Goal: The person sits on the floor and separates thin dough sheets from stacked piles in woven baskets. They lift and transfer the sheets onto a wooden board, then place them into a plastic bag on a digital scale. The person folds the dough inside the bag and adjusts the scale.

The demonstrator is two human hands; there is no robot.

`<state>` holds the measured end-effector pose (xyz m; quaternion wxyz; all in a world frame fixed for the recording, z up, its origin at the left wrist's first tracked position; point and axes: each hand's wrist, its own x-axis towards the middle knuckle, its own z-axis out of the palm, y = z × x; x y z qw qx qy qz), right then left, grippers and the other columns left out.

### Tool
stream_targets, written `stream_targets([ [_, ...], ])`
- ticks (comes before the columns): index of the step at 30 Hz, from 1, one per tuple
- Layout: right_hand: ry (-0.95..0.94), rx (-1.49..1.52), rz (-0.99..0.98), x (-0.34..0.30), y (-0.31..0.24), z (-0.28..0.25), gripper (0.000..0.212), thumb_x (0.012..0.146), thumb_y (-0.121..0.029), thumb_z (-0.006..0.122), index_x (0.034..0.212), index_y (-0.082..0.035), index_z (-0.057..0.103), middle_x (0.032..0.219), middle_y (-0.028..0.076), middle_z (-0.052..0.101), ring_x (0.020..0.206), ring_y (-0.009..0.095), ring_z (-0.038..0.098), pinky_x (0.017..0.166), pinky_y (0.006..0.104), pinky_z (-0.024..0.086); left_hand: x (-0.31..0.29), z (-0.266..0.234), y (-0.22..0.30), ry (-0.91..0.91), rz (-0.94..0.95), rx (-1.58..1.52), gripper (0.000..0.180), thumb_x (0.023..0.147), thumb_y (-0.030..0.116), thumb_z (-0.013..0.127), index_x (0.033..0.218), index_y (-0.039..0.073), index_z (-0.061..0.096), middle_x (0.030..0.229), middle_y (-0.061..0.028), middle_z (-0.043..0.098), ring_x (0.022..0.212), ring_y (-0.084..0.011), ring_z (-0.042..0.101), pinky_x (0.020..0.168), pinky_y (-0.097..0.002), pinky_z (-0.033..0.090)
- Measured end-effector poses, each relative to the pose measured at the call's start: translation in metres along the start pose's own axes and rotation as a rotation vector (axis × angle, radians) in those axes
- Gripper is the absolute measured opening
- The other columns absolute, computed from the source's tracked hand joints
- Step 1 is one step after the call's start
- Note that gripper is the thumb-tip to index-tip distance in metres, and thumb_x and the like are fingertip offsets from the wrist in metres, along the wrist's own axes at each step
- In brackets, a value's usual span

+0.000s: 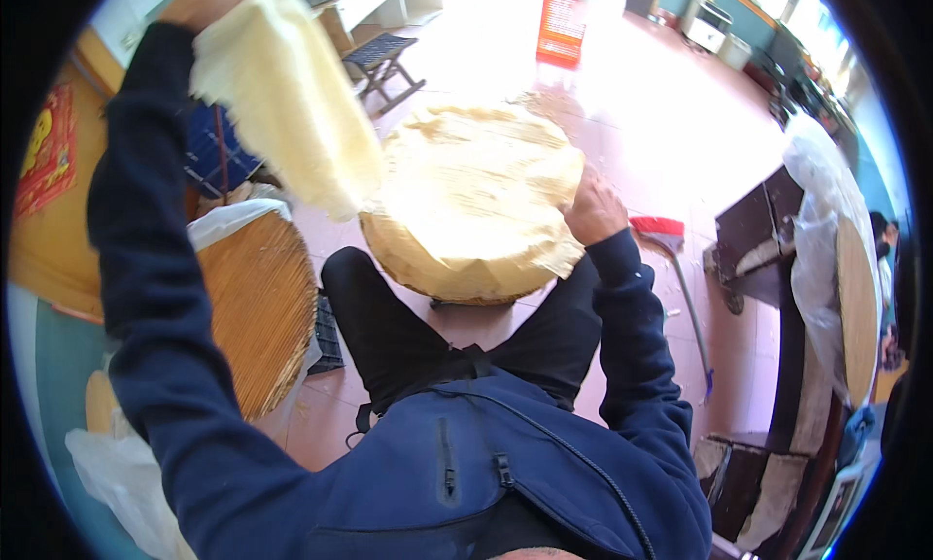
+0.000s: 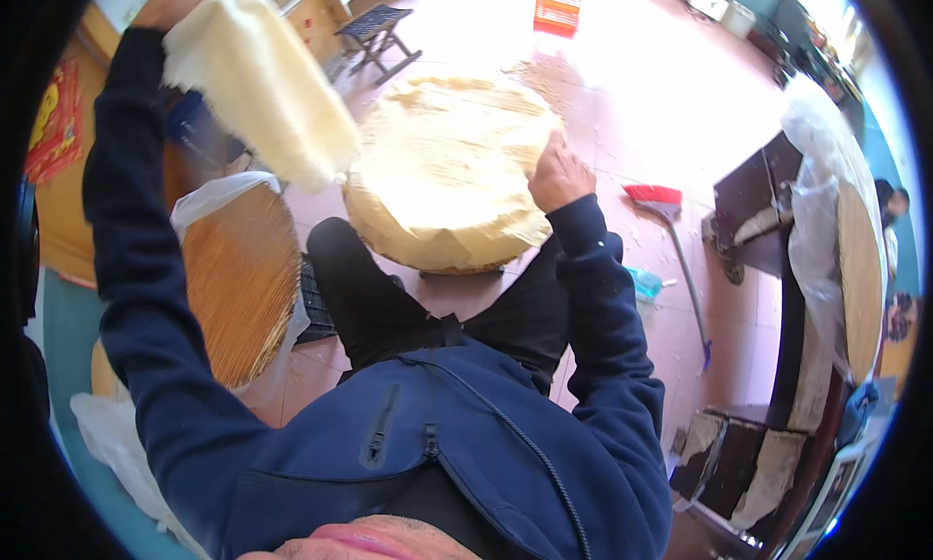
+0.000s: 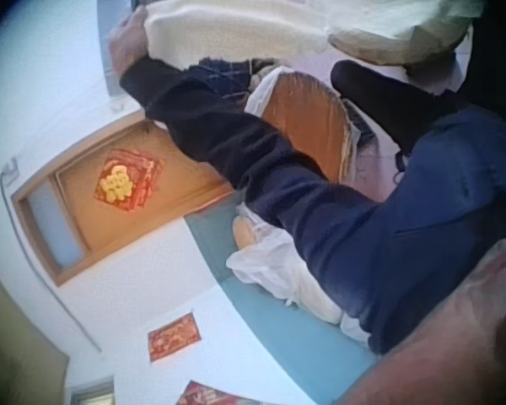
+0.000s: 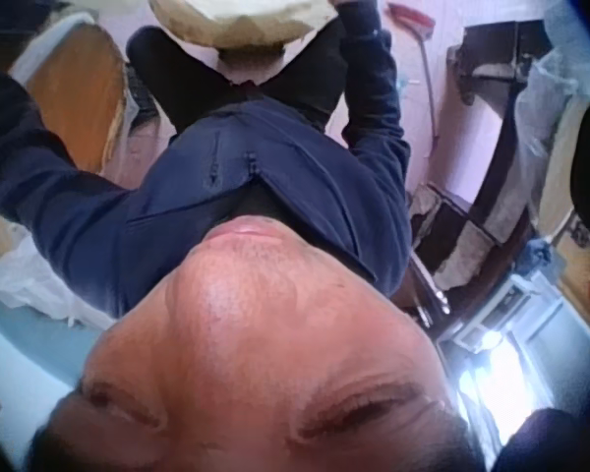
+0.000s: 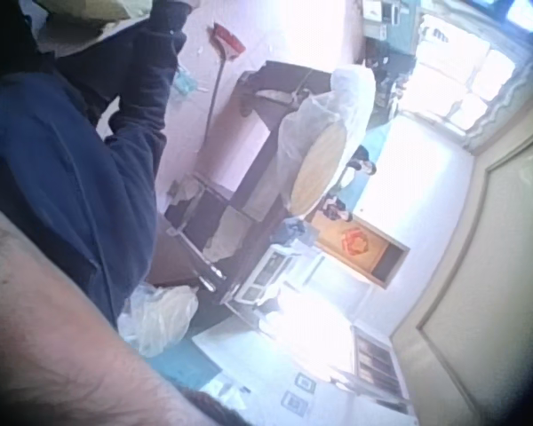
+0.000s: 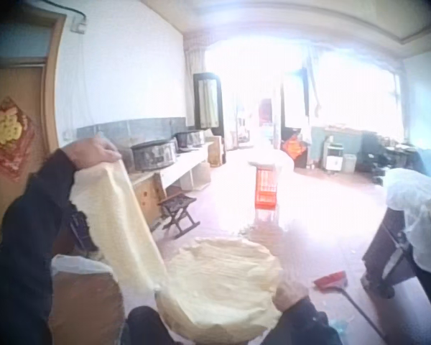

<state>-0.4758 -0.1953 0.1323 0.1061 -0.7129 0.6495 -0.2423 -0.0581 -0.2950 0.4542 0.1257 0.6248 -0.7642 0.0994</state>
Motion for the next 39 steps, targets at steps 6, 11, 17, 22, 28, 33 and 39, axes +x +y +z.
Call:
stream_targets([
  [6, 0.399, 0.406, -0.591, 0.008, -0.138, 0.028, 0.104, 0.059, -0.02, 0.085, 0.139, 0.001, 0.023, 0.132, 0.027, 0.036, 0.124, 0.043, 0.035, 0.104, 0.0465, 0.032, 0.019, 0.018, 0.04, 0.321, 0.755, 0.019, 0.024, 0.088, 0.02, 0.051, 0.085, 0.0, 0.064, 0.081, -0.0137, 0.065, 0.077, -0.0242, 0.062, 0.073, -0.0376, 0.049],
  [11, 0.718, 0.272, -0.256, 0.044, -0.162, 0.069, 0.092, 0.065, -0.018, 0.078, 0.138, 0.0, 0.025, 0.13, 0.025, 0.039, 0.118, 0.04, 0.04, 0.096, 0.0454, 0.033, 0.038, 0.045, 0.056, -0.117, 0.225, -1.772, 0.018, 0.091, 0.007, 0.045, 0.101, -0.004, 0.057, 0.076, -0.0072, 0.061, 0.07, -0.0186, 0.061, 0.065, -0.0348, 0.052],
  [17, 0.714, 0.537, -0.295, 0.067, -0.103, -0.019, 0.024, 0.073, -0.007, 0.065, 0.096, -0.003, 0.063, 0.078, 0.02, 0.064, 0.073, 0.035, 0.065, 0.064, 0.0387, 0.05, 0.014, 0.024, 0.079, -0.112, 0.253, -1.801, 0.018, 0.091, 0.007, 0.046, 0.1, -0.002, 0.059, 0.081, -0.0078, 0.064, 0.072, -0.0161, 0.062, 0.071, -0.0281, 0.053],
  [22, 0.141, 0.827, -0.297, 0.052, -0.068, -0.139, 0.019, 0.077, 0.002, 0.054, 0.093, 0.003, 0.064, 0.082, 0.006, 0.065, 0.07, 0.011, 0.061, 0.065, 0.0223, 0.05, -0.012, 0.004, 0.058, -0.211, 0.345, -1.51, 0.031, 0.091, 0.013, 0.054, 0.119, -0.002, 0.055, 0.108, -0.0086, 0.064, 0.085, -0.0106, 0.062, 0.076, -0.0209, 0.05],
  [28, 0.097, -0.157, -0.697, 0.122, 0.003, -0.116, 0.017, 0.076, -0.013, 0.065, 0.09, -0.003, 0.065, 0.094, 0.01, 0.064, 0.092, 0.023, 0.06, 0.079, 0.0339, 0.05, 0.073, 0.158, 0.027, -0.124, 0.205, -1.205, 0.03, 0.091, 0.027, 0.056, 0.11, 0.004, 0.057, 0.1, -0.0055, 0.061, 0.088, -0.0152, 0.059, 0.079, -0.025, 0.049],
  [33, -0.071, -0.072, -0.168, 0.133, 0.052, 0.011, 0.027, 0.074, -0.02, 0.066, 0.099, -0.008, 0.063, 0.099, 0.012, 0.064, 0.095, 0.027, 0.06, 0.081, 0.0366, 0.048, 0.066, 0.37, 0.045, -0.484, 0.396, -0.689, 0.062, 0.085, 0.026, 0.062, 0.131, -0.003, 0.032, 0.129, -0.0205, 0.04, 0.118, -0.0301, 0.039, 0.1, -0.0362, 0.031],
  [39, -0.075, 0.224, 0.124, 0.117, 0.084, 0.066, 0.04, 0.073, -0.028, 0.068, 0.11, -0.013, 0.061, 0.105, 0.015, 0.064, 0.097, 0.032, 0.059, 0.083, 0.0399, 0.046, 0.022, 0.452, 0.037, -0.446, 0.476, -0.55, 0.084, 0.072, 0.025, 0.073, 0.137, -0.005, 0.029, 0.133, -0.0294, 0.037, 0.126, -0.0414, 0.034, 0.105, -0.043, 0.029],
])
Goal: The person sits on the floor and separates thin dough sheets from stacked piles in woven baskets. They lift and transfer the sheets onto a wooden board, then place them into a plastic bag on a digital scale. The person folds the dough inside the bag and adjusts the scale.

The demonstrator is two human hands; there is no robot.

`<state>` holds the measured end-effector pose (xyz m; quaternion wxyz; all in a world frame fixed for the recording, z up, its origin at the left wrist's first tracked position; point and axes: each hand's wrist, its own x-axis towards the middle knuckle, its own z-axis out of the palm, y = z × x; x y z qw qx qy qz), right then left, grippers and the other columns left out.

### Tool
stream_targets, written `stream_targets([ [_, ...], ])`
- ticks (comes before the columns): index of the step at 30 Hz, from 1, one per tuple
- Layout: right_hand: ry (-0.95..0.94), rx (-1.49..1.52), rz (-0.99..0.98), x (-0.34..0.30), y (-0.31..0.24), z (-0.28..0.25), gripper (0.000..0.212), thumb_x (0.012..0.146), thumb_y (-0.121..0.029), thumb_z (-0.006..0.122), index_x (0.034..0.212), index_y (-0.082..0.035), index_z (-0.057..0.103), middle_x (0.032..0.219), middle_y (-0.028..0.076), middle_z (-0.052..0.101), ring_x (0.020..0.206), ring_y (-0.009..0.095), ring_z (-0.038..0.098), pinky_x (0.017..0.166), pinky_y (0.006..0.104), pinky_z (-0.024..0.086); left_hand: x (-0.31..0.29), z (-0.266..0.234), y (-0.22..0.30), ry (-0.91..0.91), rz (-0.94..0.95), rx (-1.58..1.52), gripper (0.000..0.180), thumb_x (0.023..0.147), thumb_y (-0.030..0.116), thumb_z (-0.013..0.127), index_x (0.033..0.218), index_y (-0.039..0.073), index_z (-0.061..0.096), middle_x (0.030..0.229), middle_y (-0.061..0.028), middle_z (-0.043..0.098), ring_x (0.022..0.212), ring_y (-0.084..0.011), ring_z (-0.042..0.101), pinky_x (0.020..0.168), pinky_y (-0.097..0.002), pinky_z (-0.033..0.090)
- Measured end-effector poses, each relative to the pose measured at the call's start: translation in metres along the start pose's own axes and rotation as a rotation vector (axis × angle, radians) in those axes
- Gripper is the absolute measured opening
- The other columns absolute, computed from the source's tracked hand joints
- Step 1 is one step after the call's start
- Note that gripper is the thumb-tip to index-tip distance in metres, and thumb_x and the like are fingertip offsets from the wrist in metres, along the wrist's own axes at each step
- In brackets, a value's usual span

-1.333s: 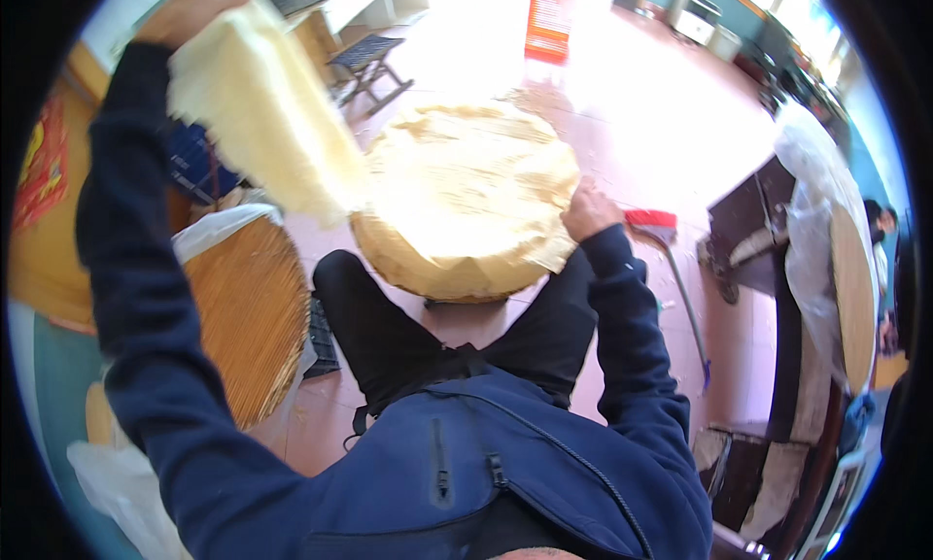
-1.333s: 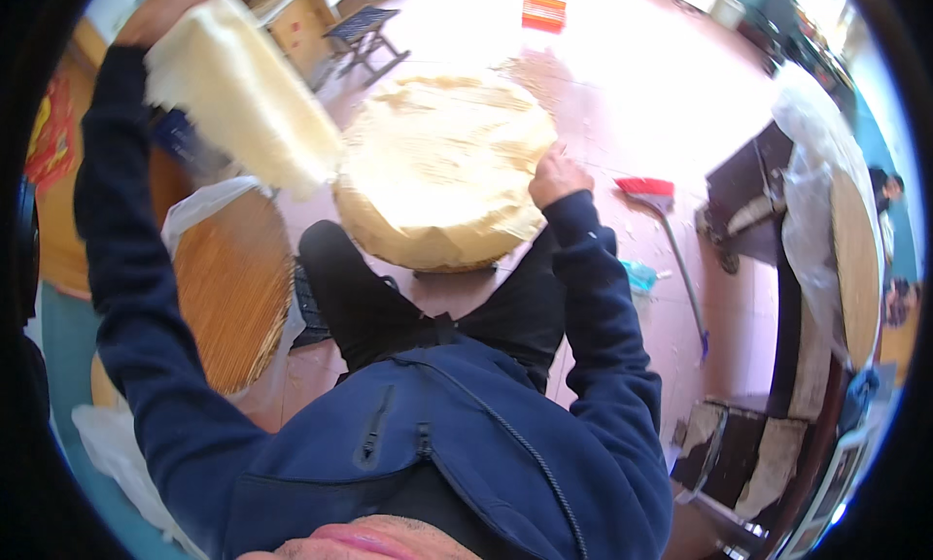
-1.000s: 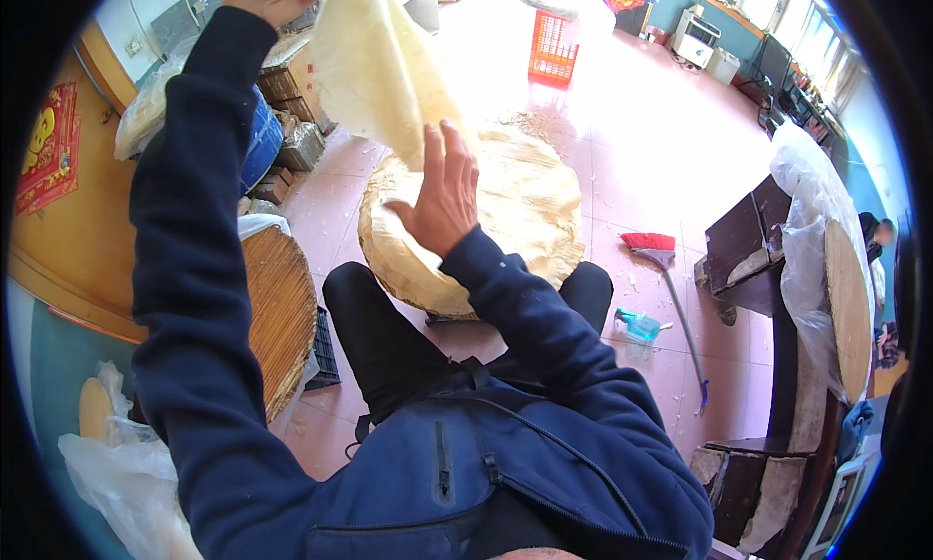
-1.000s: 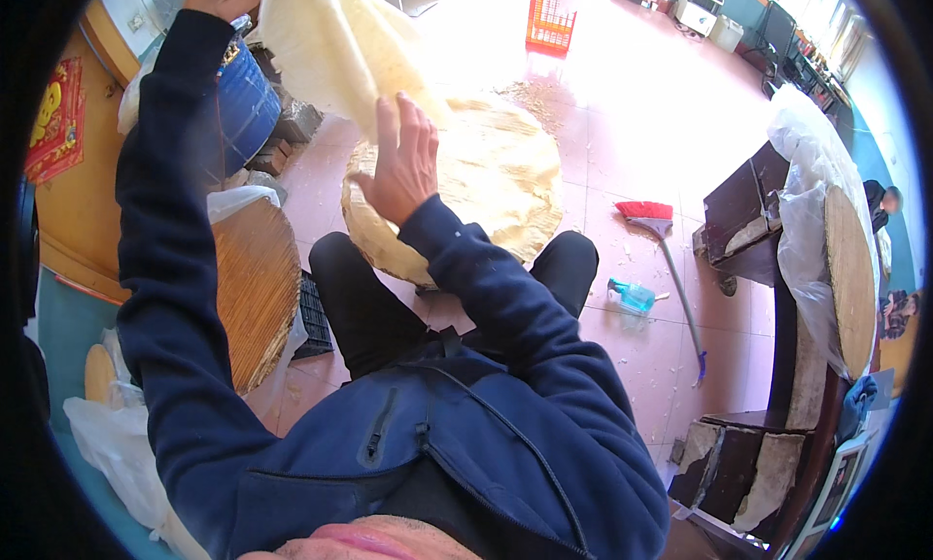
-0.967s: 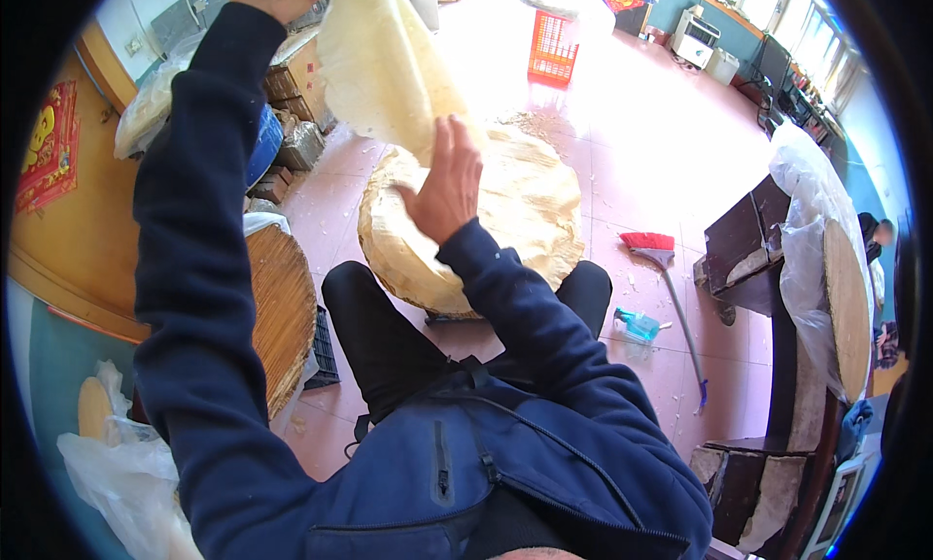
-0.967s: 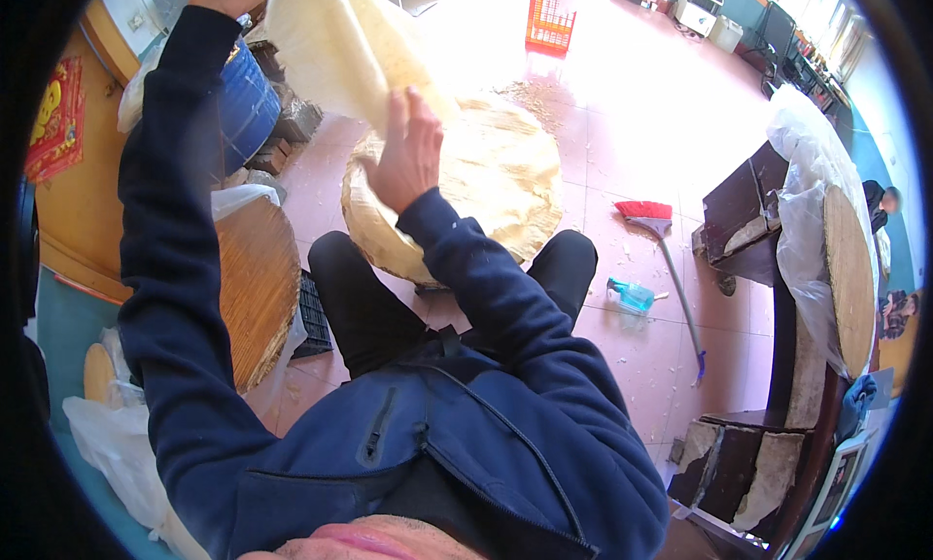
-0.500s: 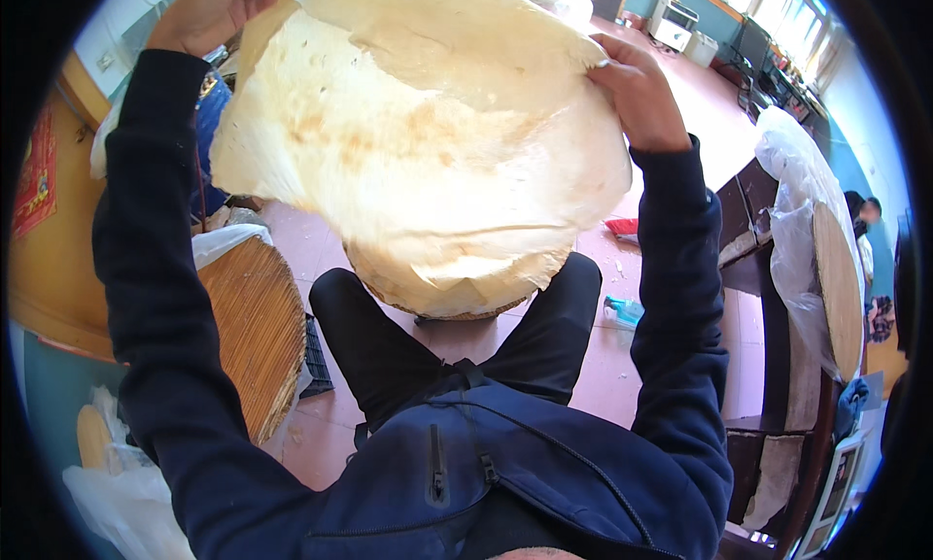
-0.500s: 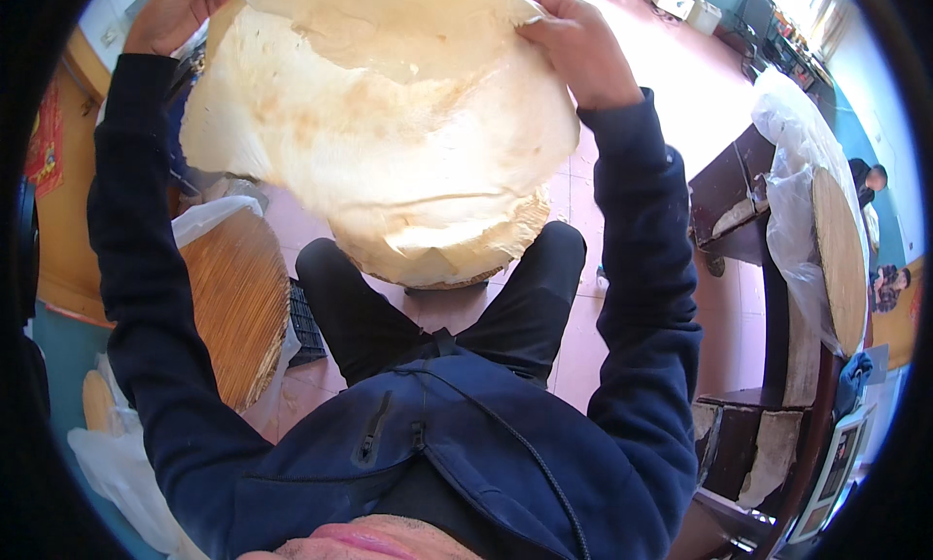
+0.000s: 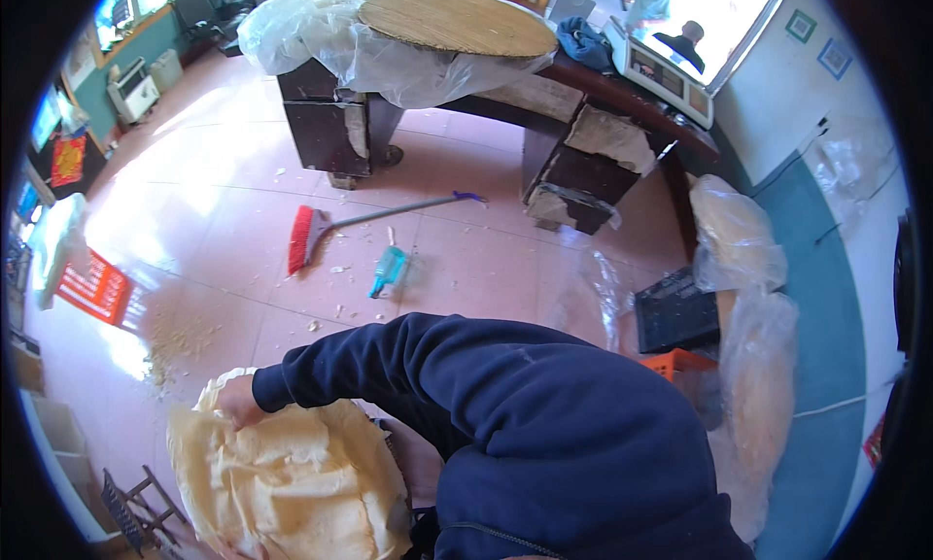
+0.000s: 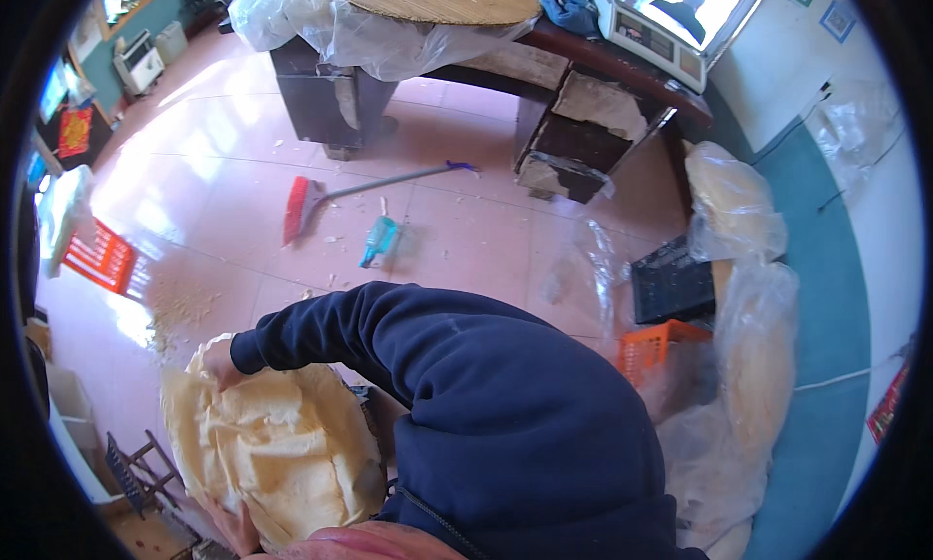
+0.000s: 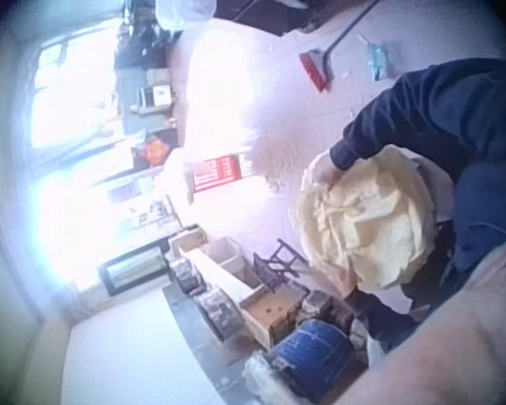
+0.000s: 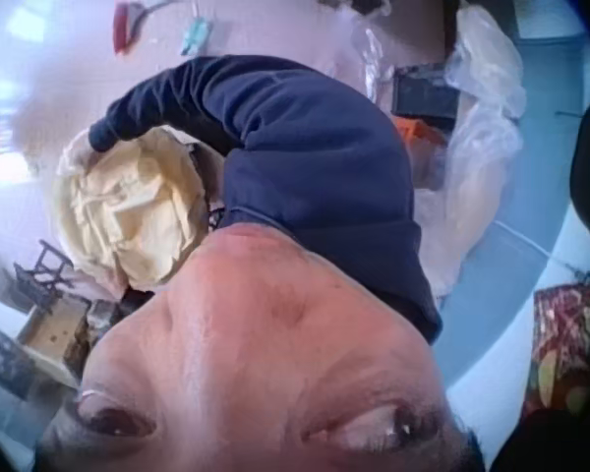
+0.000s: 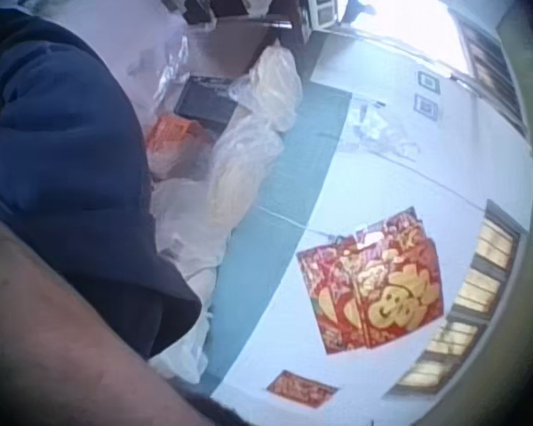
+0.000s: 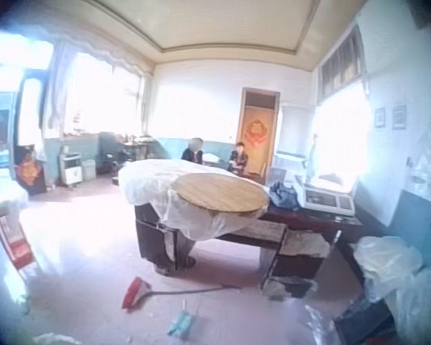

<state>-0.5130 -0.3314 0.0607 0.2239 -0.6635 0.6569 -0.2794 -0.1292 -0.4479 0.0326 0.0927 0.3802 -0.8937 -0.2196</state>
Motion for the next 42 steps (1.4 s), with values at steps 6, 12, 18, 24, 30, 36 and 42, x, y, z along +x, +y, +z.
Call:
stream_targets([
  [6, 0.039, 0.235, 0.246, 0.009, -0.003, 0.012, 0.031, 0.068, -0.024, 0.071, 0.095, -0.008, 0.065, 0.091, 0.018, 0.065, 0.088, 0.036, 0.061, 0.076, 0.0419, 0.048, 0.01, -0.011, 0.059, -0.521, -0.386, 0.336, 0.081, 0.069, 0.021, 0.073, 0.134, -0.005, 0.032, 0.132, -0.0288, 0.038, 0.123, -0.0422, 0.036, 0.102, -0.0457, 0.032],
  [12, 0.115, 0.026, 0.482, -0.016, 0.003, -0.005, 0.017, 0.071, -0.013, 0.055, 0.082, -0.005, 0.064, 0.084, 0.021, 0.064, 0.082, 0.039, 0.061, 0.071, 0.0469, 0.049, -0.032, -0.02, 0.07, -0.218, -0.226, 0.013, 0.064, 0.074, 0.012, 0.07, 0.128, -0.001, 0.039, 0.094, -0.0222, 0.06, 0.095, -0.0386, 0.058, 0.084, -0.0414, 0.047],
  [18, -0.07, -0.003, 0.656, -0.194, -0.001, -0.064, 0.023, 0.07, -0.025, 0.058, 0.077, -0.003, 0.062, 0.075, 0.021, 0.061, 0.072, 0.04, 0.059, 0.064, 0.0477, 0.046, -0.13, -0.037, 0.003, -0.175, -0.441, -0.055, 0.048, 0.073, 0.013, 0.069, 0.115, -0.003, 0.05, 0.092, -0.0189, 0.064, 0.085, -0.033, 0.06, 0.078, -0.0382, 0.048],
  [24, -0.249, -0.118, 1.31, -0.436, -0.084, -0.1, 0.037, 0.069, -0.035, 0.061, 0.08, -0.001, 0.071, 0.082, 0.024, 0.065, 0.078, 0.037, 0.066, 0.071, 0.0434, 0.052, -0.254, -0.018, -0.043, -0.486, -0.589, -0.219, 0.033, 0.073, 0.013, 0.068, 0.101, -0.005, 0.062, 0.089, -0.0156, 0.067, 0.075, -0.0274, 0.062, 0.073, -0.0351, 0.05],
  [30, -0.318, 0.541, 1.507, -0.549, -0.072, -0.121, 0.023, 0.07, -0.025, 0.061, 0.077, -0.007, 0.072, 0.074, 0.012, 0.068, 0.067, 0.02, 0.065, 0.058, 0.0354, 0.05, -0.212, -0.028, 0.074, -0.776, -0.525, -0.453, 0.018, 0.078, 0.011, 0.064, 0.086, -0.005, 0.063, 0.074, -0.013, 0.066, 0.058, -0.0201, 0.061, 0.055, -0.0315, 0.05],
  [36, 0.926, 1.133, 1.174, -0.507, 0.154, -0.289, 0.05, 0.089, -0.043, 0.045, 0.067, -0.002, 0.062, 0.053, 0.012, 0.056, 0.041, 0.023, 0.047, 0.04, 0.035, 0.037, -0.04, -0.041, 0.276, -0.611, -0.279, -0.354, 0.019, 0.084, 0.013, 0.062, 0.092, -0.004, 0.06, 0.069, -0.0106, 0.064, 0.06, -0.0159, 0.06, 0.057, -0.0293, 0.05],
  [42, 1.806, 1.612, 1.024, -0.431, 0.248, -0.415, 0.037, 0.085, -0.033, 0.063, 0.107, -0.005, 0.052, 0.101, 0.007, 0.06, 0.081, 0.022, 0.055, 0.069, 0.0372, 0.047, 0.019, -0.075, 0.448, -0.6, -0.145, -0.222, 0.029, 0.082, 0.019, 0.063, 0.103, -0.002, 0.059, 0.083, -0.013, 0.066, 0.072, -0.0182, 0.065, 0.065, -0.0304, 0.052],
])
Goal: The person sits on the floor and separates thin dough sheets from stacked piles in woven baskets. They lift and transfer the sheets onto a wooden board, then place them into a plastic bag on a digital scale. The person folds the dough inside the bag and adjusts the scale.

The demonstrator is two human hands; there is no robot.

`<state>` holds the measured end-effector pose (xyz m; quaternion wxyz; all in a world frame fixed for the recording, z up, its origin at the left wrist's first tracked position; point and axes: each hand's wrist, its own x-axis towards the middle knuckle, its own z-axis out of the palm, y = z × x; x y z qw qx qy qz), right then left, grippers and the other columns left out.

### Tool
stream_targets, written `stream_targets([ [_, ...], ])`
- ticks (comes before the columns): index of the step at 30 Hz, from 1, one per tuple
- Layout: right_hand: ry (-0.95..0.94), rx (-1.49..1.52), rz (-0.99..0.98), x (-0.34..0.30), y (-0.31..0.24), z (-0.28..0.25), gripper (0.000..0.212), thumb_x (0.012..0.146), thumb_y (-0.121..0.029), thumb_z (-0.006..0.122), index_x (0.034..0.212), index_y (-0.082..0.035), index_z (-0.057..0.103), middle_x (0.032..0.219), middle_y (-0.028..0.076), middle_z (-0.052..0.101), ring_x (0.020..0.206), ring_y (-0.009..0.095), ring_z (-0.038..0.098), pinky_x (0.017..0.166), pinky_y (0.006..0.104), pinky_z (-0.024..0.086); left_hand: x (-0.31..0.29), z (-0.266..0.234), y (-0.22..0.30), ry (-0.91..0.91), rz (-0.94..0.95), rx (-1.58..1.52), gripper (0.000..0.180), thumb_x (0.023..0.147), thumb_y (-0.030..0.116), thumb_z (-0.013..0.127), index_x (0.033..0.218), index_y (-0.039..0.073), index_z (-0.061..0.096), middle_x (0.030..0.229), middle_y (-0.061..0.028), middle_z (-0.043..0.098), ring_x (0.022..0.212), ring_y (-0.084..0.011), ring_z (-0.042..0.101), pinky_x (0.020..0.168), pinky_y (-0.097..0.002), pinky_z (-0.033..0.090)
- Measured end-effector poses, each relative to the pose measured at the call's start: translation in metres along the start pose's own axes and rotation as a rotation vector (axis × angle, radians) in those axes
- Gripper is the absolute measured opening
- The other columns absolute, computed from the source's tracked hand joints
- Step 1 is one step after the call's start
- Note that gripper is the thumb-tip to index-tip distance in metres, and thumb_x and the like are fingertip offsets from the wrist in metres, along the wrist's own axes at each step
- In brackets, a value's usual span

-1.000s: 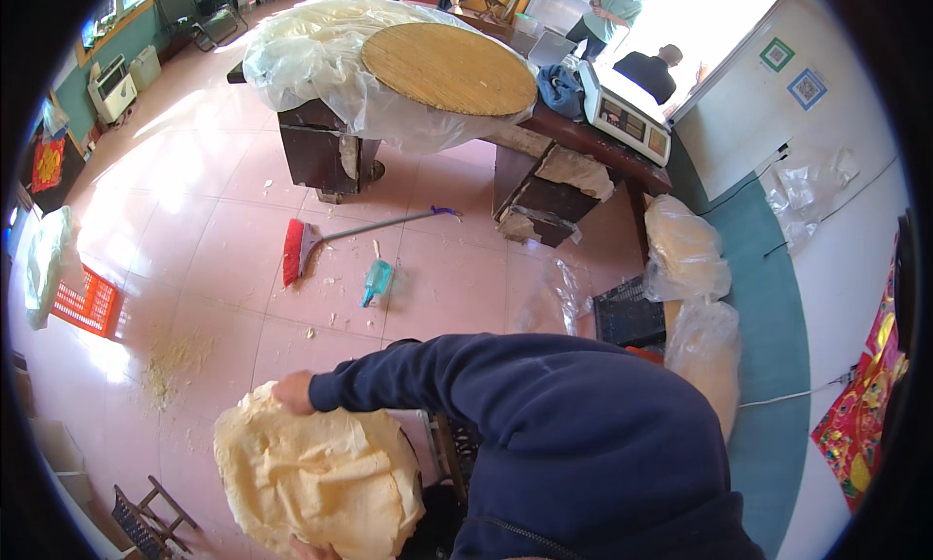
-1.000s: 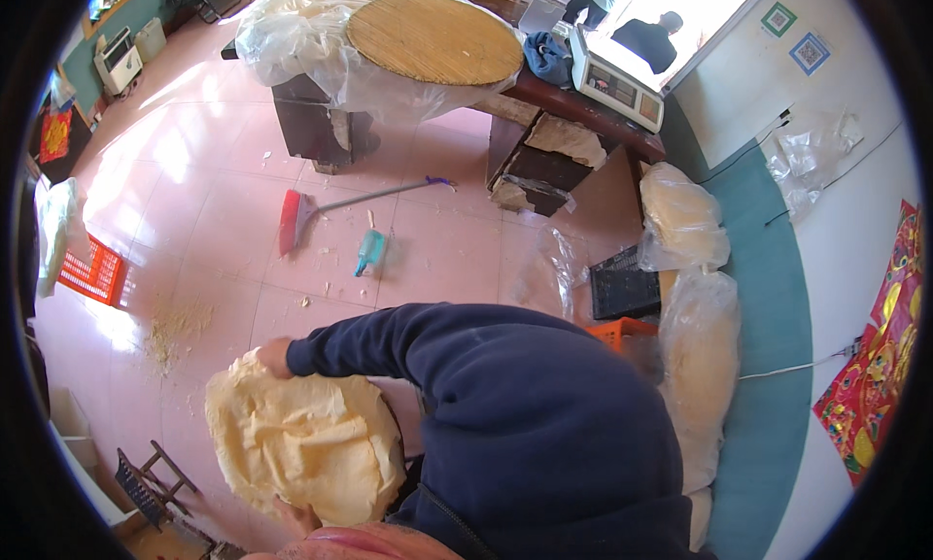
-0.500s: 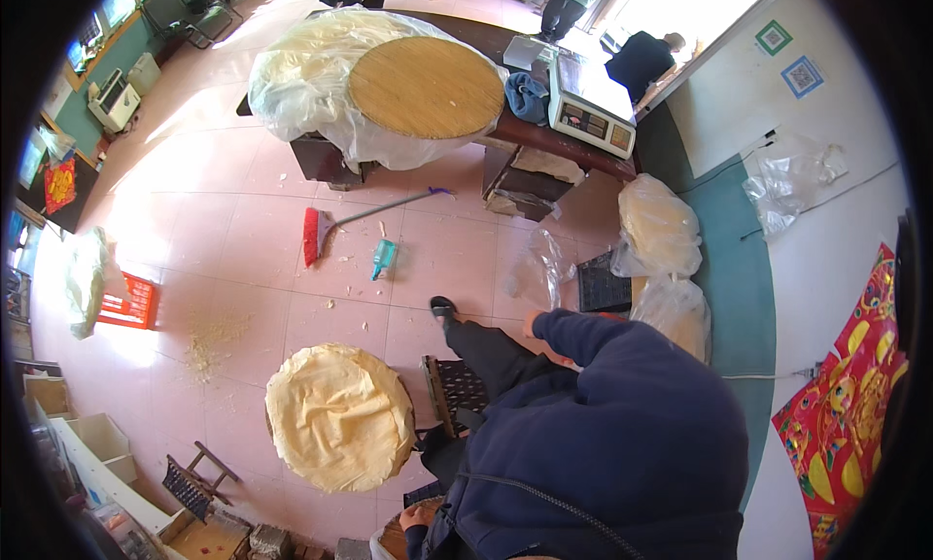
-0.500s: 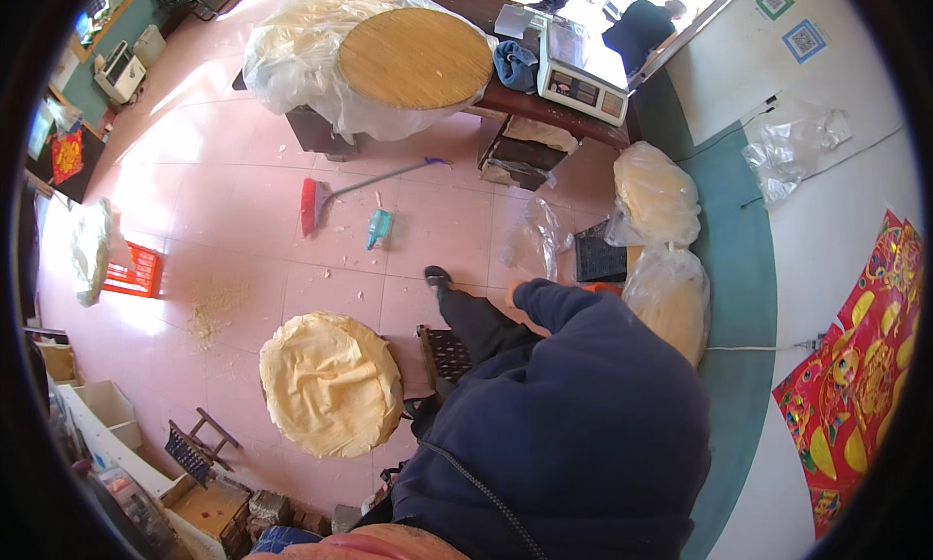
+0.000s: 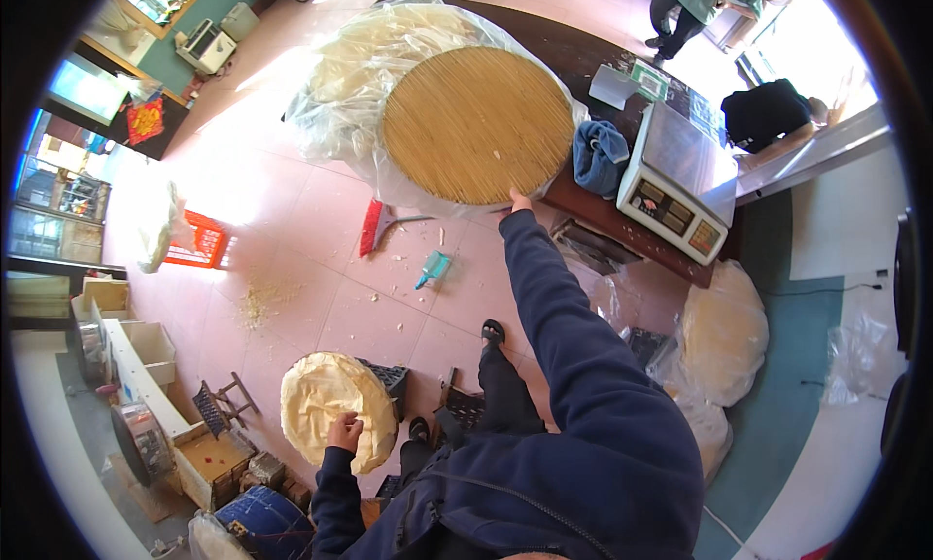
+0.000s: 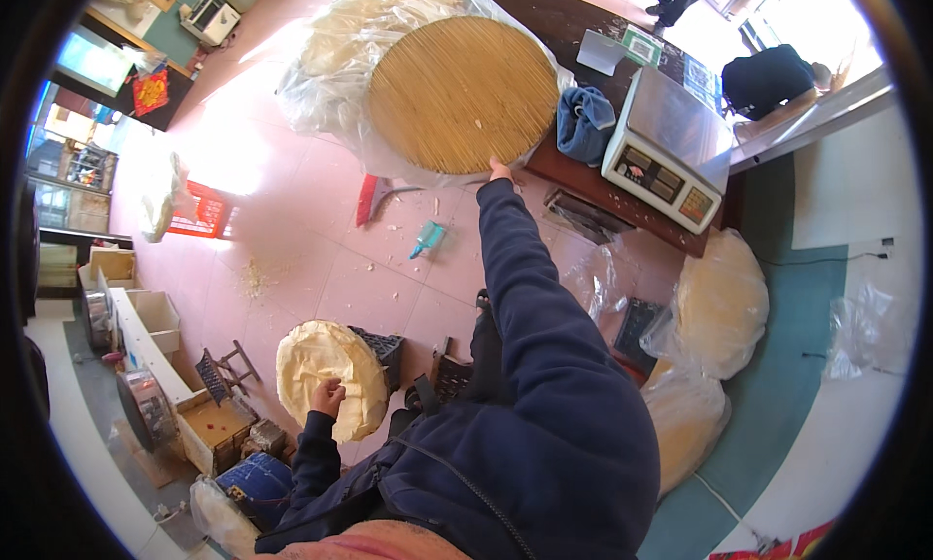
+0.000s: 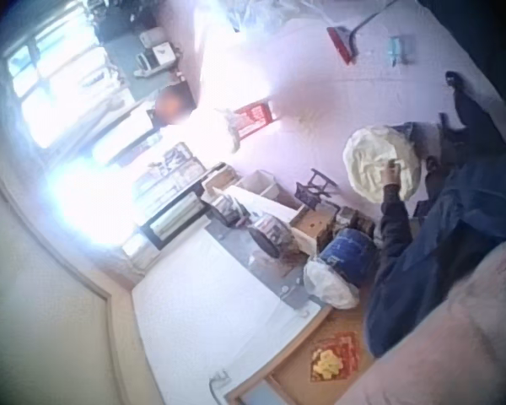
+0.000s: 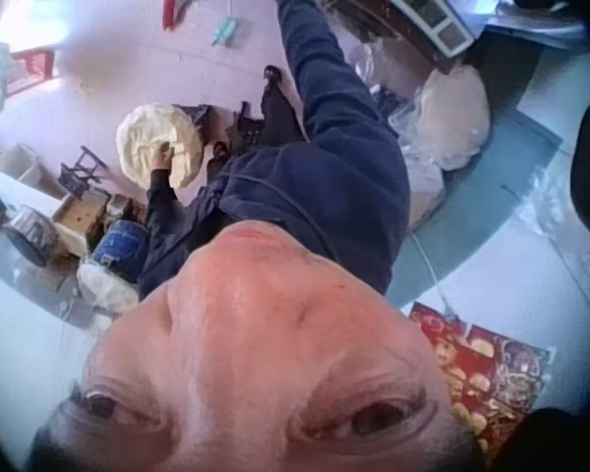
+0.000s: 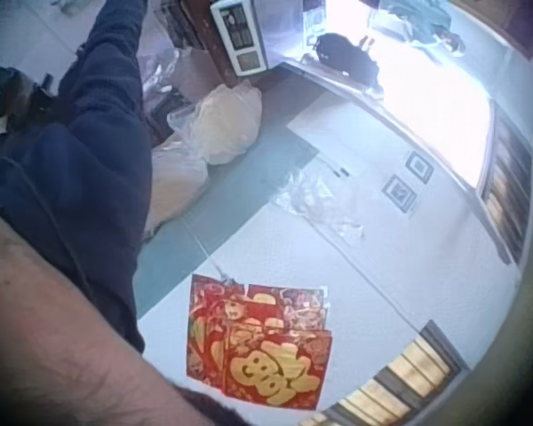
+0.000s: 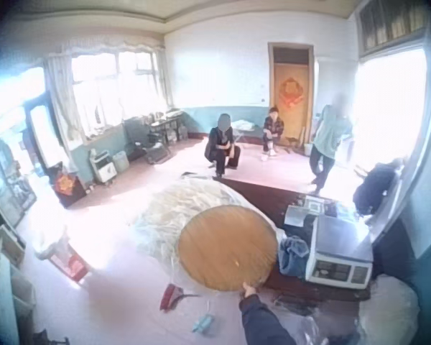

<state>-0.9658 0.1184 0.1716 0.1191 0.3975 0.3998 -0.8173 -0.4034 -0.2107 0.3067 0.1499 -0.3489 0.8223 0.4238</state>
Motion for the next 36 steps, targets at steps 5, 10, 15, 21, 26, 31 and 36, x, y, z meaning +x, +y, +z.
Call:
stream_targets([
  [5, -0.091, 0.052, 0.133, -0.023, -0.027, 0.015, 0.022, 0.088, -0.023, 0.061, 0.102, -0.007, 0.055, 0.091, 0.009, 0.061, 0.074, 0.023, 0.059, 0.061, 0.0373, 0.049, 0.014, 0.007, 0.081, -0.164, 0.036, 0.109, 0.03, 0.083, 0.019, 0.064, 0.103, -0.003, 0.06, 0.084, -0.0132, 0.066, 0.071, -0.0185, 0.065, 0.066, -0.0298, 0.052],
  [10, -0.214, 0.069, 0.074, -0.089, -0.051, 0.022, 0.016, 0.084, -0.011, 0.063, 0.097, -0.002, 0.058, 0.082, 0.011, 0.064, 0.065, 0.024, 0.061, 0.051, 0.0337, 0.051, 0.11, 0.022, 0.16, -0.225, 0.191, 0.048, 0.03, 0.086, 0.025, 0.063, 0.099, -0.003, 0.061, 0.081, -0.0084, 0.067, 0.07, -0.0129, 0.062, 0.063, -0.0287, 0.049],
  [15, -0.326, -0.013, 0.165, -0.148, -0.059, 0.012, 0.009, 0.084, -0.015, 0.065, 0.09, -0.011, 0.059, 0.077, 0.002, 0.063, 0.063, 0.016, 0.06, 0.052, 0.0282, 0.048, 0.264, 0.046, 0.304, -0.31, 0.105, -0.839, 0.043, 0.089, 0.043, 0.056, 0.107, 0.004, 0.052, 0.094, -0.0076, 0.057, 0.089, -0.0191, 0.058, 0.074, -0.0347, 0.05],
  [21, -0.42, -0.064, 0.192, -0.162, -0.067, 0.001, 0.015, 0.08, -0.017, 0.07, 0.089, -0.015, 0.059, 0.074, -0.001, 0.063, 0.065, 0.015, 0.059, 0.054, 0.0289, 0.047, 0.289, 0.074, 0.417, -0.14, 0.041, -1.012, 0.036, 0.081, 0.021, 0.067, 0.11, 0.002, 0.058, 0.101, -0.01, 0.064, 0.09, -0.0235, 0.063, 0.074, -0.0341, 0.053],
  [26, -0.752, -0.022, 0.222, -0.144, -0.092, -0.023, 0.025, 0.081, -0.024, 0.068, 0.101, -0.009, 0.063, 0.093, 0.006, 0.068, 0.081, 0.023, 0.064, 0.067, 0.0358, 0.052, 0.246, 0.025, 0.405, 0.007, 0.313, -1.08, 0.034, 0.08, 0.015, 0.067, 0.106, -0.006, 0.06, 0.098, -0.0094, 0.065, 0.085, -0.0178, 0.062, 0.078, -0.0298, 0.048],
  [31, -0.704, -0.197, 0.234, -0.123, -0.104, -0.037, 0.024, 0.09, -0.027, 0.054, 0.101, -0.007, 0.062, 0.099, 0.008, 0.067, 0.084, 0.025, 0.064, 0.067, 0.0379, 0.051, 0.158, -0.042, 0.259, 0.21, 0.341, -1.283, 0.036, 0.085, 0.018, 0.065, 0.113, -0.003, 0.057, 0.1, -0.0068, 0.064, 0.089, -0.0146, 0.061, 0.078, -0.0277, 0.048],
  [36, -0.348, -0.36, 0.199, -0.083, -0.113, -0.043, 0.019, 0.085, -0.03, 0.064, 0.087, -0.011, 0.064, 0.081, 0.004, 0.066, 0.069, 0.019, 0.059, 0.061, 0.0323, 0.048, 0.074, -0.029, 0.077, 0.404, 0.338, -1.632, 0.04, 0.091, 0.011, 0.056, 0.127, -0.002, 0.046, 0.121, -0.009, 0.056, 0.108, -0.0177, 0.055, 0.092, -0.0305, 0.045],
])
